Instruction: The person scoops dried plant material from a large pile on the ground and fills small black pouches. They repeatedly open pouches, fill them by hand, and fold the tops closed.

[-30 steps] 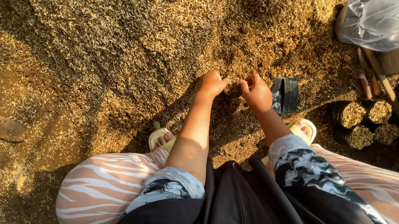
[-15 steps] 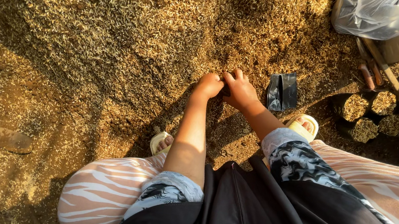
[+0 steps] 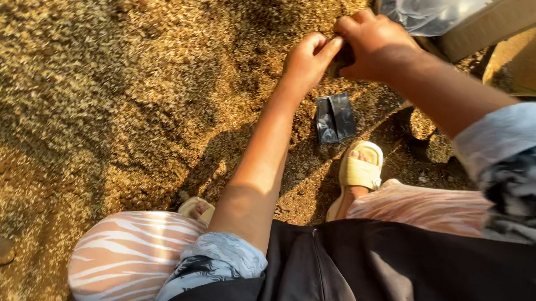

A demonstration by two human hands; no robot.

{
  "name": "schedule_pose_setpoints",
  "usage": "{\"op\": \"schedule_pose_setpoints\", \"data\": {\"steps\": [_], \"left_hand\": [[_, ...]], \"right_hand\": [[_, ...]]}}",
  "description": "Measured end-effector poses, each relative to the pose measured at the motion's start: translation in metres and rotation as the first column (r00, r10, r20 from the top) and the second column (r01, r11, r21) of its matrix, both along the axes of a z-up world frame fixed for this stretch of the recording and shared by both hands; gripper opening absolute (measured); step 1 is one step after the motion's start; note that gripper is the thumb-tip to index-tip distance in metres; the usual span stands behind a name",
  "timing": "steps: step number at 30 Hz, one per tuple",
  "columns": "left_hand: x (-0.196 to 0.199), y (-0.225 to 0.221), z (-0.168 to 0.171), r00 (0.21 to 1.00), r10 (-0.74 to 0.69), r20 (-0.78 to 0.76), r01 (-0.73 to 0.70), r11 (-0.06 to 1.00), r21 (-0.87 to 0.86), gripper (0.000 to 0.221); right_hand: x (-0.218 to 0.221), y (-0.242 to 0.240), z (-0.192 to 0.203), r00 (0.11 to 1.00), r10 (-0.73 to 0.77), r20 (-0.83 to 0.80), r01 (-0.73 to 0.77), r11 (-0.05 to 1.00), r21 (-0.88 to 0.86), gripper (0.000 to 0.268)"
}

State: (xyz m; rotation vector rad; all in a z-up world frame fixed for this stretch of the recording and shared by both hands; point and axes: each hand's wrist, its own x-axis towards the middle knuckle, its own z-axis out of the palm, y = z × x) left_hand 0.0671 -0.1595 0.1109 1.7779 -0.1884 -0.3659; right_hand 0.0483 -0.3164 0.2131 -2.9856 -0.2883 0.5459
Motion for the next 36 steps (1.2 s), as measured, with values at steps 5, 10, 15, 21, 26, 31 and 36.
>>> {"op": "schedule_pose_setpoints", "data": {"steps": [5, 10, 15, 21, 26, 31, 36], "left_hand": [[-0.027, -0.076, 0.0, 0.987, -0.019, -0.161, -0.001, 0.993, -0.121, 0.042], [-0.05, -0.129, -0.058, 0.983, -0.136, -0.123, 0.135, 0.991, -0.018, 0.044], [-0.065, -0.142, -0.118, 0.92, -0.295, -0.258, 0.326, 0.941, 0.089, 0.044], [-0.071, -0.146, -0.166, 0.893, -0.31, -0.327, 0.364, 0.924, 0.116, 0.044], [-0.079, -0.15, -0.206, 0.894, -0.322, -0.31, 0.397, 0.892, 0.218, 0.045], [-0.085, -0.155, -0.219, 0.872, -0.283, -0.399, 0.322, 0.946, 0.033, 0.042], [-0.084, -0.143, -0.18, 0.846, -0.304, -0.439, 0.419, 0.887, 0.195, 0.039]], "right_hand": [[-0.027, -0.093, 0.012, 0.986, 0.032, 0.162, -0.02, 0.997, -0.078, 0.085], [-0.049, -0.15, -0.053, 0.965, -0.256, -0.052, 0.254, 0.966, -0.049, 0.081], [-0.061, -0.181, -0.129, 0.941, -0.334, -0.049, 0.337, 0.939, 0.063, 0.082], [-0.072, -0.191, -0.185, 0.887, -0.456, -0.079, 0.462, 0.881, 0.104, 0.08], [-0.083, -0.192, -0.189, 0.82, -0.57, -0.059, 0.572, 0.806, 0.155, 0.078], [-0.082, -0.192, -0.185, 0.769, -0.634, -0.073, 0.638, 0.756, 0.146, 0.073], [-0.078, -0.188, -0.182, 0.808, -0.584, -0.08, 0.588, 0.807, 0.051, 0.079]]}}
